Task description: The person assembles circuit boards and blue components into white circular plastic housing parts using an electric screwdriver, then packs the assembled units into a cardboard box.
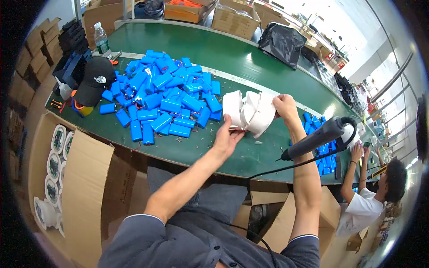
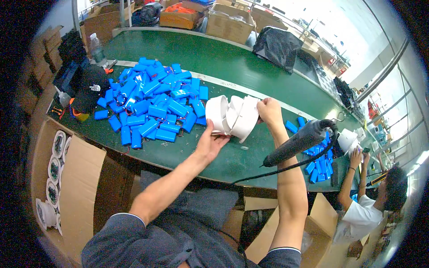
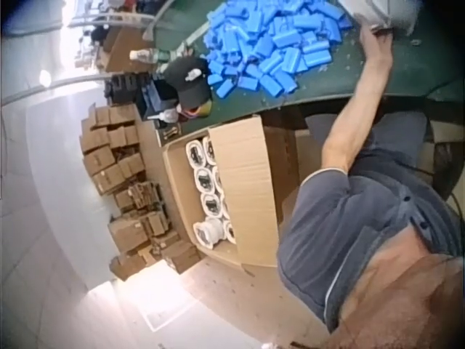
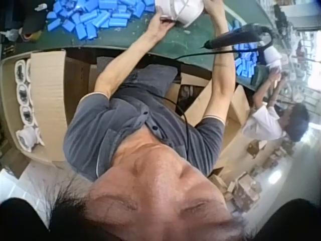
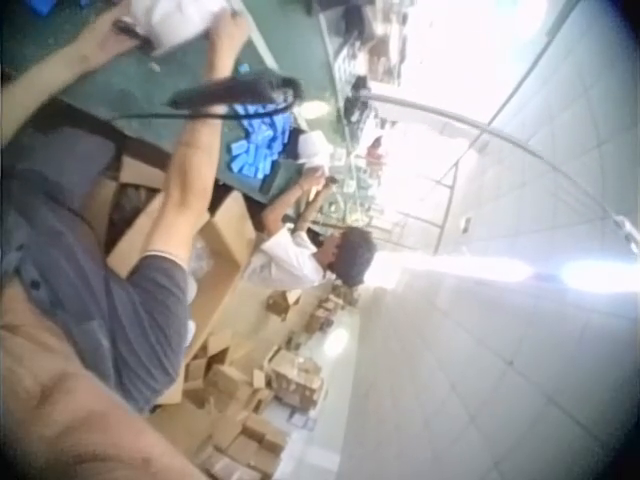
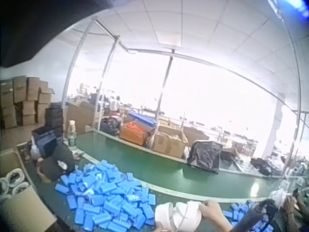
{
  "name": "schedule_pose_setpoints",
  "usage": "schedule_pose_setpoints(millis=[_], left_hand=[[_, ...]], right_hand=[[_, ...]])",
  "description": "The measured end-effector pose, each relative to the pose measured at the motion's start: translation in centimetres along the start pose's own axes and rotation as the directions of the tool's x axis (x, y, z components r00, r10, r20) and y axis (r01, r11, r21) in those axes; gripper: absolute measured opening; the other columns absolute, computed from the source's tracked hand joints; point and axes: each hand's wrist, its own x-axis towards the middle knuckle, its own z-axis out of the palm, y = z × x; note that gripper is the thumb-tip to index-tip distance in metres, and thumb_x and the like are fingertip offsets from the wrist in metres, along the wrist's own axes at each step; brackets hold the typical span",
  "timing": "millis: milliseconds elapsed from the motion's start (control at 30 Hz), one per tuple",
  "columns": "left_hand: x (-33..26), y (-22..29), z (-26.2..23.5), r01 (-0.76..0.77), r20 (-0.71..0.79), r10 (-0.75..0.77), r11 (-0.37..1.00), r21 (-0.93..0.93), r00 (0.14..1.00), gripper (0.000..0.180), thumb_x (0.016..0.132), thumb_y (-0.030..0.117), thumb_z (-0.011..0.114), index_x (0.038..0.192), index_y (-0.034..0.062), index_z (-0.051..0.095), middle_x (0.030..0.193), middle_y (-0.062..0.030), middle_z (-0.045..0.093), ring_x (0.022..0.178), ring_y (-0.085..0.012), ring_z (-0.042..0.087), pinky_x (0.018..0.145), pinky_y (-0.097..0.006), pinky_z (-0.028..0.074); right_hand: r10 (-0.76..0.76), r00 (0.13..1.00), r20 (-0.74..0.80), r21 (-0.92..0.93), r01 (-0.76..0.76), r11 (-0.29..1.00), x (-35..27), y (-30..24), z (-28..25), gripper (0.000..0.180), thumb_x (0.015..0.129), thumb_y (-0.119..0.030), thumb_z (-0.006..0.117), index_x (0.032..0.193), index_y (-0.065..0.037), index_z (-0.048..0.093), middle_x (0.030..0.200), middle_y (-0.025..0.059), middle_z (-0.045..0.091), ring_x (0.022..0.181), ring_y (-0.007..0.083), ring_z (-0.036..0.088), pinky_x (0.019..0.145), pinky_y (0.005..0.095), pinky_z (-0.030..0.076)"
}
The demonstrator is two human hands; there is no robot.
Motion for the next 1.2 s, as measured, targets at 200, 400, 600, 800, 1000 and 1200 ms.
schedule_pose_setpoints(millis=[200, 400, 600, 800, 1000, 1200], left_hand=[[-0.6, 0.1, 0.2, -0.015, -0.005, 0.015, 0.960, -0.278, 1.000, 0.080, 0.082, 0.060, 0.043, 0.133, 0.0004, 0.023, 0.126, -0.0214, 0.035, 0.119, -0.0356, 0.037, 0.103, -0.048, 0.027], [-1.3, -0.3, -0.1, 0.096, 0.150, -0.055, 0.955, -0.279, 0.987, 0.081, 0.082, 0.061, 0.041, 0.132, 0.0003, 0.022, 0.125, -0.0225, 0.037, 0.116, -0.0359, 0.040, 0.101, -0.046, 0.032], [-2.5, -0.4, 1.0, 0.305, 0.223, -0.237, 0.884, -0.353, 0.945, 0.084, 0.082, 0.063, 0.040, 0.134, 0.0019, 0.018, 0.128, -0.0223, 0.035, 0.125, -0.0376, 0.028, 0.098, -0.058, 0.028], [-3.9, 1.0, 2.8, 0.351, 0.269, -0.294, 0.916, -0.194, 0.917, 0.081, 0.081, 0.062, 0.042, 0.135, 0.0063, 0.017, 0.131, -0.0198, 0.030, 0.127, -0.0396, 0.025, 0.094, -0.061, 0.033], [-3.0, 2.8, 2.6, 0.018, 0.232, -0.087, 0.959, 0.284, 0.969, 0.068, 0.083, 0.054, 0.049, 0.125, 0.0026, 0.033, 0.117, -0.0179, 0.046, 0.096, -0.0339, 0.059, 0.060, -0.038, 0.056], [-2.4, 5.6, 5.8, -0.305, 0.257, 0.164, 0.490, 0.817, 0.952, 0.047, 0.080, 0.045, 0.060, 0.093, 0.0002, 0.056, 0.082, -0.0137, 0.063, 0.085, -0.0269, 0.063, 0.060, -0.039, 0.054]], right_hand=[[-0.247, 0.962, -0.115, -0.391, 0.185, 0.902, 0.3, -3.4, -0.3, 0.022, 0.073, -0.015, 0.052, 0.074, 0.005, 0.061, 0.063, 0.0175, 0.061, 0.058, 0.0260, 0.062, 0.055, 0.0361, 0.050], [-0.325, 0.924, -0.199, -0.433, 0.215, 0.875, -0.6, -4.4, -1.2, 0.022, 0.072, -0.017, 0.053, 0.073, 0.003, 0.062, 0.063, 0.0178, 0.060, 0.060, 0.0269, 0.062, 0.059, 0.0352, 0.048], [-0.381, 0.890, -0.251, -0.408, 0.259, 0.876, -1.4, -5.5, -2.0, 0.023, 0.072, -0.019, 0.053, 0.072, 0.003, 0.062, 0.062, 0.0174, 0.059, 0.058, 0.0262, 0.060, 0.057, 0.0351, 0.045], [-0.367, 0.900, -0.237, -0.400, 0.254, 0.881, -2.1, -5.4, -3.0, 0.023, 0.072, -0.019, 0.053, 0.073, 0.002, 0.062, 0.063, 0.0174, 0.059, 0.059, 0.0266, 0.060, 0.058, 0.0346, 0.045], [-0.289, 0.933, -0.213, -0.355, 0.202, 0.913, -2.3, -3.4, -3.2, 0.024, 0.074, -0.016, 0.051, 0.078, 0.005, 0.062, 0.068, 0.0199, 0.061, 0.062, 0.0272, 0.062, 0.060, 0.0342, 0.047], [-0.317, 0.919, -0.234, -0.265, 0.253, 0.930, -2.0, 1.4, -1.9, 0.023, 0.077, -0.017, 0.052, 0.081, 0.005, 0.061, 0.066, 0.0165, 0.061, 0.059, 0.0224, 0.060, 0.057, 0.0325, 0.045]])
